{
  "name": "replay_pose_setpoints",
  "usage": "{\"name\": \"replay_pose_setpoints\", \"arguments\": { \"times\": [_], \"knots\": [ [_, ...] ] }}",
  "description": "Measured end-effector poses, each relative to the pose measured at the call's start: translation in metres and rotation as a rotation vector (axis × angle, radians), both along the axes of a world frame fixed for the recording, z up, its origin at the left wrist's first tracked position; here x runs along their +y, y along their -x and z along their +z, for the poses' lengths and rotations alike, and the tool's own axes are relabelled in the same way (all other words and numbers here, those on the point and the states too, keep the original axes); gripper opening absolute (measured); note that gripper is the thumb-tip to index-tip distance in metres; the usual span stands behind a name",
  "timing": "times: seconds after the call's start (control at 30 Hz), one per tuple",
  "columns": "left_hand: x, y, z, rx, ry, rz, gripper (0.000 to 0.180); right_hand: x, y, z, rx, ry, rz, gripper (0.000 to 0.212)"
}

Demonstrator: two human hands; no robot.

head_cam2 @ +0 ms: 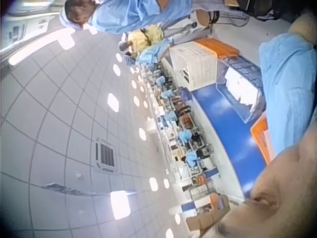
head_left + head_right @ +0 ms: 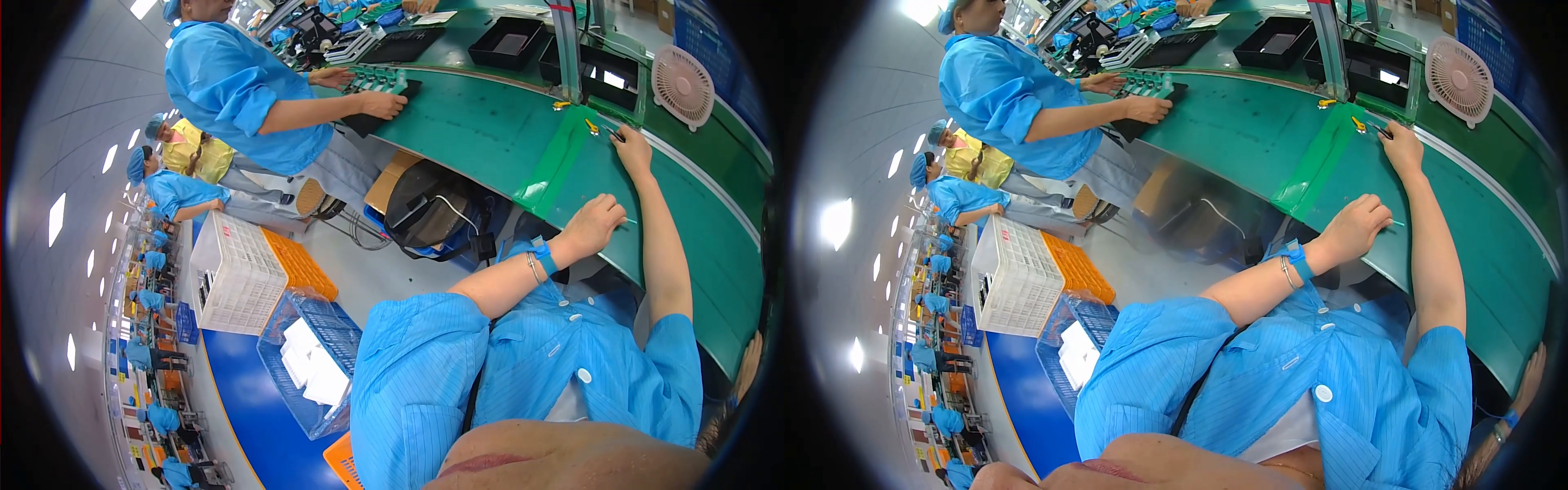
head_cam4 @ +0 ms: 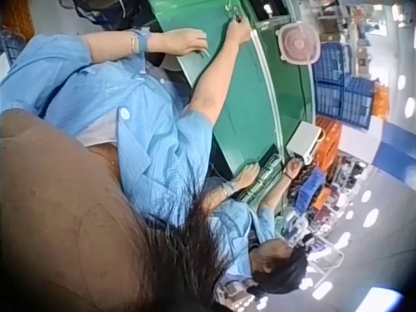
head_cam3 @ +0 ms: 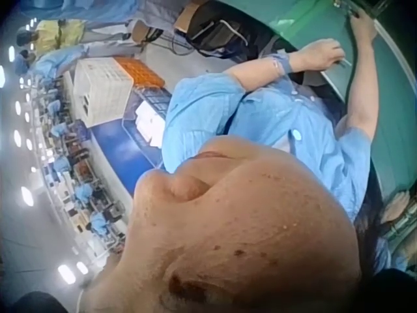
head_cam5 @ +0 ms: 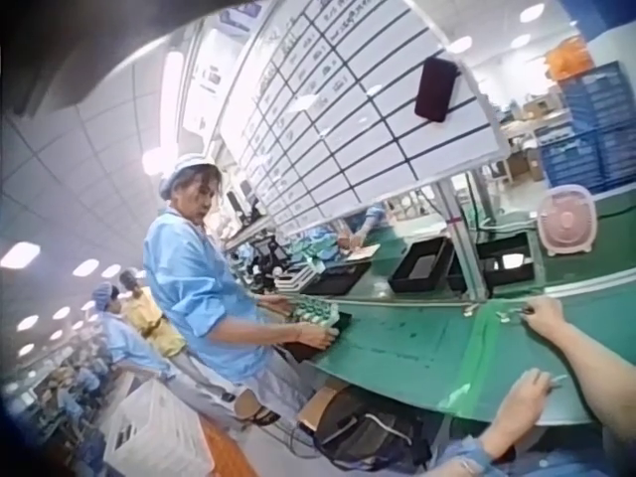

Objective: The person assembles electronic components onto printed circuit boards by hand, then inspects the completed circuit boards.

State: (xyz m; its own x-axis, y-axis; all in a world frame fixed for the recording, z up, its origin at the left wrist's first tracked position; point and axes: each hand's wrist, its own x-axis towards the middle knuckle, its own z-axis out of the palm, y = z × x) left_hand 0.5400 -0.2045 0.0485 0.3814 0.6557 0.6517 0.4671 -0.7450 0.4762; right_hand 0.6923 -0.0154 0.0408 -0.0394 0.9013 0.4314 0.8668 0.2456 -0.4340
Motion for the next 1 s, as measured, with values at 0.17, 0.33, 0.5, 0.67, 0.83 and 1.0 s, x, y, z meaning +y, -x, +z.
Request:
{"name": "replay_pose_setpoints", "arguments": {
  "times": [0.17, 0.33, 0.5, 0.67, 0.83, 1.0],
  "knots": [
    [0.016, 0.006, 0.0, 0.0, 0.006, 0.0, 0.006, 0.018, 0.006, -0.001, 0.004, 0.033, -0.013, 0.025],
    [0.043, 0.017, -0.008, 0.0, 0.028, -0.023, 0.008, 0.048, 0.015, -0.015, -0.014, 0.045, -0.017, 0.028],
    [0.082, 0.032, -0.025, -0.043, -0.006, -0.052, 0.008, 0.088, 0.026, -0.031, -0.015, 0.04, -0.002, 0.031],
    [0.103, 0.068, -0.035, -0.17, 0.029, -0.117, 0.01, 0.105, 0.061, -0.049, 0.103, 0.031, 0.052, 0.04],
    [0.117, 0.185, 0.019, -0.207, -0.107, 0.109, 0.023, 0.078, 0.138, -0.027, 0.849, 0.511, 0.267, 0.033],
    [0.173, 0.33, 0.028, -0.059, -0.104, 0.706, 0.019, 0.043, 0.194, -0.026, 1.045, 0.908, 0.455, 0.047]
  ]
}}
